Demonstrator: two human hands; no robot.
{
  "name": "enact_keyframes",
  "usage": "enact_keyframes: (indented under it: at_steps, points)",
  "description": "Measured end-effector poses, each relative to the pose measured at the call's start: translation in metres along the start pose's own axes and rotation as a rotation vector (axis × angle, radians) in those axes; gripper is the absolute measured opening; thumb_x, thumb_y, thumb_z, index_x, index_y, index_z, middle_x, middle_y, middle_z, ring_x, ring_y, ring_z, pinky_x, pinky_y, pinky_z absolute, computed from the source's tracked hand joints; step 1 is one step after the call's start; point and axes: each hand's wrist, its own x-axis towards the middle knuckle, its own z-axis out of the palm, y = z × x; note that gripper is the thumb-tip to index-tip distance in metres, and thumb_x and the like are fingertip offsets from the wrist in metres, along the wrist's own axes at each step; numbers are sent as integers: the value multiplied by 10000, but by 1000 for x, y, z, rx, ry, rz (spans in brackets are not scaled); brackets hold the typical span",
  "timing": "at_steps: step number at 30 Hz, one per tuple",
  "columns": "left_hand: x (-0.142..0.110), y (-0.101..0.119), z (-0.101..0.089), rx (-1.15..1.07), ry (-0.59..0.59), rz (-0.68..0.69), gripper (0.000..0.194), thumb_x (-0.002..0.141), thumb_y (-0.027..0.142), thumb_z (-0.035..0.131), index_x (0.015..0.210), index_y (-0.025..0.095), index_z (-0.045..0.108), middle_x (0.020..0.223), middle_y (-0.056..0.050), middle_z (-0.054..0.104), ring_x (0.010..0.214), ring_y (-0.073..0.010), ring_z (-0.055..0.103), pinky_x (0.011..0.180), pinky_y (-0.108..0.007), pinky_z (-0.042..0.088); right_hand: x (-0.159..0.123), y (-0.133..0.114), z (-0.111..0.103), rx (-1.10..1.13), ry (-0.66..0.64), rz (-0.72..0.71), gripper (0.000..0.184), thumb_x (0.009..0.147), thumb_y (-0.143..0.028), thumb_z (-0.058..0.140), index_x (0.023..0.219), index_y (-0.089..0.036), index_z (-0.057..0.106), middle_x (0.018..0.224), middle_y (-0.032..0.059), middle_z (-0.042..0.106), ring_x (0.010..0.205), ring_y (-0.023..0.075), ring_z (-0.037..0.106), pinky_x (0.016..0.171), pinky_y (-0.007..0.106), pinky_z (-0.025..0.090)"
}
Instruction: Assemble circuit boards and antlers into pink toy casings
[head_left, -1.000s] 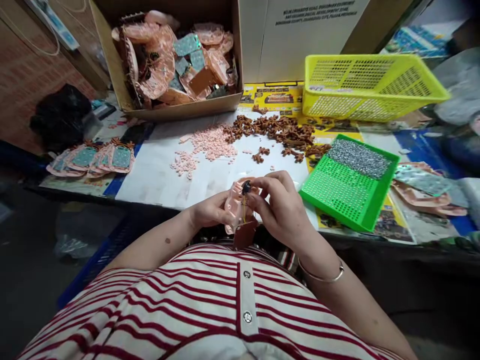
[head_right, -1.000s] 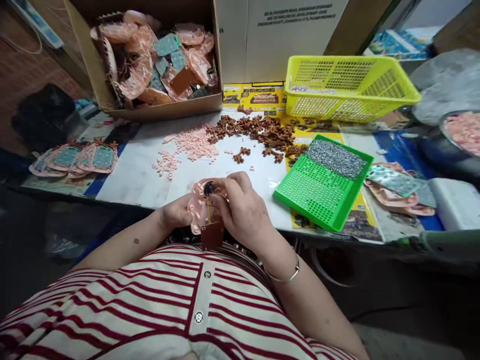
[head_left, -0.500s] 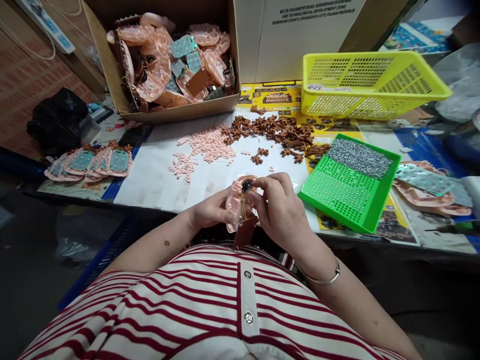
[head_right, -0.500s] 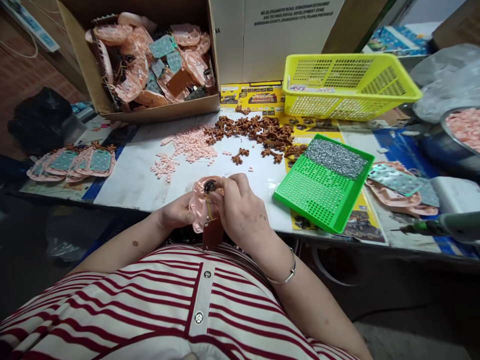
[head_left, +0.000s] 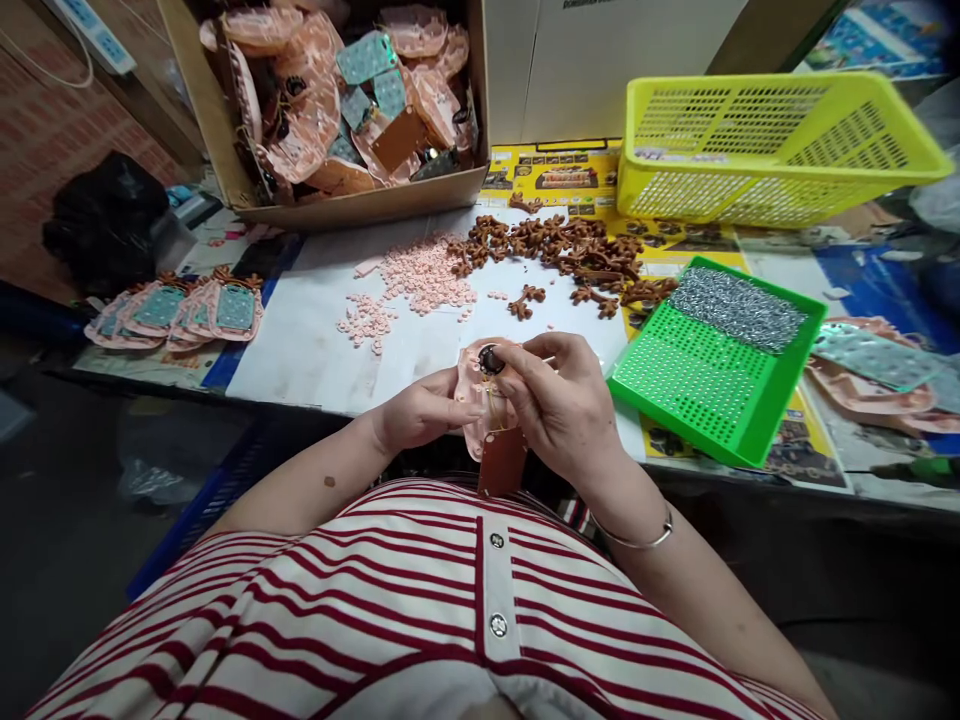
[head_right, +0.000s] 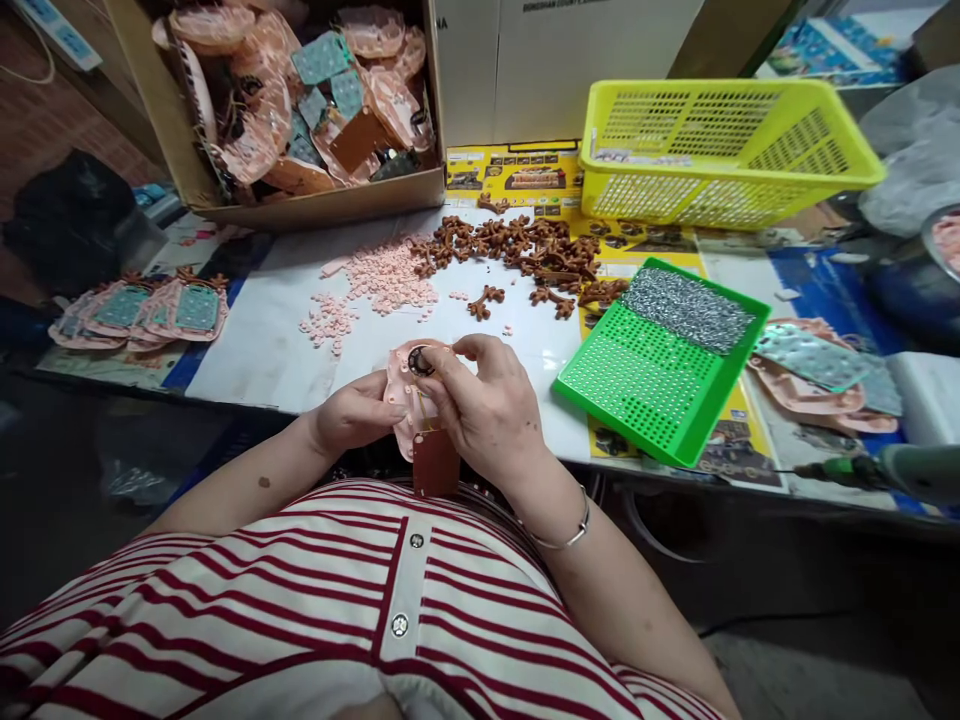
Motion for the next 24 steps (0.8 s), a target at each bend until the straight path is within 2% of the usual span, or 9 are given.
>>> enact_keyframes:
  at_steps: [4, 8, 10, 12, 16, 18, 20, 22, 24]
  points:
    - [3, -2, 8, 9, 158, -9, 442, 831, 512, 729, 1068, 144, 671, 582, -26, 658, 486, -158, 622, 524, -248, 482, -6, 3, 7, 73, -28, 41, 504, 1033, -513, 340, 1192, -201, 702, 1133, 154, 595, 1043, 255, 588, 843, 430, 552]
    - [8, -1, 15, 56, 293, -51, 490, 801, 544, 756, 1070, 146, 653, 606, -21, 677, 402, -154, 581, 393, -224, 399, -12, 6, 15, 374, -64, 178, 507, 1025, -548, 362, 1311, -230, 633, 1145, 135, 616, 1084, 240, 606, 914, 444, 548]
    - [10, 1, 16, 13, 374, 55, 465, 760, 497, 808, 1040, 154, 665, 717, -28, 718, 525, -151, 643, 498, -235, 487, -18, 9, 16, 583, -57, 327, 528, 1008, -567, 418, 1412, -246, 525, 1215, 134, 621, 1136, 228, 615, 949, 436, 552]
    - [12, 4, 15, -42, 468, 174, 415, 715, 409, 855, 1000, 166, 678, 822, -21, 731, 678, -146, 676, 682, -264, 551, -25, 11, 16, 754, -110, 466, 644, 951, -614, 524, 1470, -246, 426, 1270, 141, 623, 1145, 225, 633, 959, 435, 560]
    - [16, 10, 5, -42, 613, 275, 352, 672, 291, 853, 958, 177, 682, 909, -12, 720, 839, -163, 676, 869, -311, 532, -41, 10, 9, 988, -456, 617, 883, 839, -493, 745, 1541, -239, 274, 1063, 82, 715, 907, 187, 712, 831, 385, 605]
    - [17, 9, -1, -16, 674, 300, 346, 672, 251, 825, 979, 179, 684, 952, -14, 719, 886, -172, 674, 890, -316, 519, -45, 7, 3, 1041, -490, 679, 828, 862, -406, 731, 1544, -257, 285, 900, 23, 718, 771, 159, 702, 711, 327, 602]
    - [18, 5, -4, -20, 709, 276, 377, 659, 204, 805, 1015, 178, 684, 945, -9, 717, 857, -164, 669, 857, -307, 515, -46, 5, -5, 1065, -394, 731, 615, 873, -379, 719, 1432, -275, 484, 836, 4, 709, 735, 144, 686, 664, 288, 588]
    - [18, 0, -5, -49, 682, 197, 406, 640, 166, 794, 1031, 164, 684, 894, -7, 716, 784, -150, 658, 800, -294, 511, -41, 5, -15, 1101, -297, 770, 345, 866, -413, 734, 1175, -267, 687, 890, 30, 739, 798, 148, 705, 697, 281, 598]
    - [17, -6, -4, -86, 592, 93, 396, 628, 149, 792, 1011, 140, 690, 841, -17, 716, 735, -147, 651, 763, -290, 502, -34, 5, -24, 1200, -257, 754, 335, 813, -522, 771, 1015, -255, 752, 1005, 59, 769, 918, 183, 731, 766, 309, 618]
